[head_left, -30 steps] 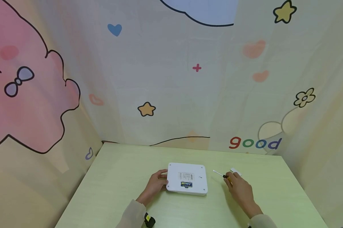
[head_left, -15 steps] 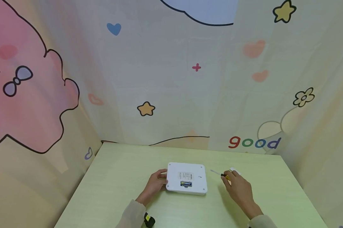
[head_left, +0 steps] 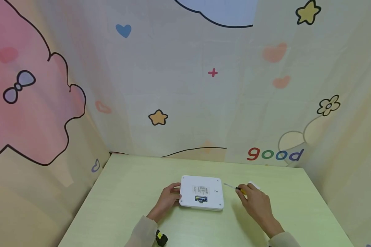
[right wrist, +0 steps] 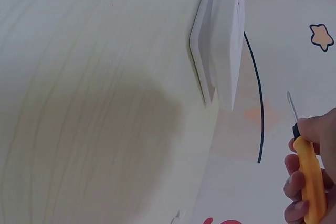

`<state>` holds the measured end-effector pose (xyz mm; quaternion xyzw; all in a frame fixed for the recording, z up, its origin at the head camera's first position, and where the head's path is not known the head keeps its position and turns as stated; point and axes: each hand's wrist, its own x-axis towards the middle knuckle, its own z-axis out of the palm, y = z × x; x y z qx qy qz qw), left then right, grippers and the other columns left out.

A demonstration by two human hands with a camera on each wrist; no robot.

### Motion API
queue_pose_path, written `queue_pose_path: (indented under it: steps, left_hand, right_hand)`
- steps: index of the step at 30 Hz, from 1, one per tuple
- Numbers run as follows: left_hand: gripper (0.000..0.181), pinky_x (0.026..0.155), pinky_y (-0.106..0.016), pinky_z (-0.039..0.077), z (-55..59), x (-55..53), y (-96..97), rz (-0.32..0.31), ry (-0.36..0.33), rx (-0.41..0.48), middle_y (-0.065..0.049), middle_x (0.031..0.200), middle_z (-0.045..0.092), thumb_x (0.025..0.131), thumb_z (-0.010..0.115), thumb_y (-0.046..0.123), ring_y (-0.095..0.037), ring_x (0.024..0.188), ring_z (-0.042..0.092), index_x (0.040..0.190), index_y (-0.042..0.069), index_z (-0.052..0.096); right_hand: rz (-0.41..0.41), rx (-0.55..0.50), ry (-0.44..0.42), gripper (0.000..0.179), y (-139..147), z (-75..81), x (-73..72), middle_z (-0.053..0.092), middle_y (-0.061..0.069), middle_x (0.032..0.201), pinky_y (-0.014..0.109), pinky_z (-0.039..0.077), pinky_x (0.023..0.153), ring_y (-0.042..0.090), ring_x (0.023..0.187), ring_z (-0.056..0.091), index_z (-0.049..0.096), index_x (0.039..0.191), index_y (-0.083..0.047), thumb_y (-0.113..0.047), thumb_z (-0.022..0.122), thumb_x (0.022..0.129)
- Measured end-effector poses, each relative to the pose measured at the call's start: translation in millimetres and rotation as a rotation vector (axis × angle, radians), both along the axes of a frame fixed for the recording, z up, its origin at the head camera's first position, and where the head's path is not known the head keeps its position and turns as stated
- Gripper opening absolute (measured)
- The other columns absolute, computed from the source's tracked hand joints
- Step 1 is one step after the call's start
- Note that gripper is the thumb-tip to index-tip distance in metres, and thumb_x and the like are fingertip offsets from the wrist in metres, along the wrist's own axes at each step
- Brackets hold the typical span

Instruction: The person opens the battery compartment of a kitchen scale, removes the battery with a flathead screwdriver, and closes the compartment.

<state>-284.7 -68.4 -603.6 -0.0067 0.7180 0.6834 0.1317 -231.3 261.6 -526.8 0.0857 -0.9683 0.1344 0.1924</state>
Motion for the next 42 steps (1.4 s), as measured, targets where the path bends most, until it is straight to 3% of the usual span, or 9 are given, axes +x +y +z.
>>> queue_pose_path:
  steps: [11, 23, 32, 42]
  left_hand:
    - [0.054, 0.071, -0.033, 0.057, 0.5, -1.7, -0.4, -0.007, 0.004, -0.006, -0.02, 0.123, 0.059, 0.088, 0.058, -0.001, -0.02, 0.088, 0.065, 0.142, 0.004, 0.047]
    - [0.054, 0.071, -0.033, 0.057, 0.2, -0.8, -0.5, -0.003, -0.009, -0.01, -0.019, 0.123, 0.06, 0.089, 0.058, 0.0, -0.02, 0.088, 0.065, 0.142, 0.004, 0.047]
    - [0.055, 0.069, -0.033, 0.057, 1.5, -0.9, 0.4, -0.002, -0.008, -0.016, -0.019, 0.121, 0.059, 0.089, 0.059, -0.001, -0.02, 0.088, 0.063, 0.142, 0.004, 0.047]
    - [0.055, 0.069, -0.032, 0.057, 2.7, -0.4, 0.0, -0.009, 0.007, -0.019, -0.02, 0.12, 0.059, 0.087, 0.058, -0.001, -0.02, 0.086, 0.063, 0.141, 0.002, 0.047]
  right_hand:
    - [0.05, 0.045, 0.069, 0.014, -12, 4.2, 3.3, 0.063, -0.004, 0.079, 0.024, 0.038, 0.045, 0.006, 0.056, 0.049, 0.073, 0.095, -0.018, -0.03, 0.074, 0.087]
    - [0.089, 0.064, 0.079, 0.012, -25, 3.8, 4.3, 0.063, -0.007, 0.077, 0.019, 0.035, 0.044, 0.004, 0.054, 0.049, 0.074, 0.092, -0.02, -0.028, 0.077, 0.084]
    - [0.093, 0.118, -0.031, 0.015, -37, 5.1, 1.1, 0.063, -0.007, 0.077, 0.022, 0.038, 0.048, 0.005, 0.057, 0.048, 0.075, 0.095, -0.019, -0.031, 0.076, 0.085]
    - [0.11, 0.158, -0.098, 0.017, -47, 3.3, -0.9, 0.061, -0.007, 0.076, 0.027, 0.041, 0.053, 0.007, 0.06, 0.048, 0.076, 0.094, -0.018, -0.032, 0.077, 0.083]
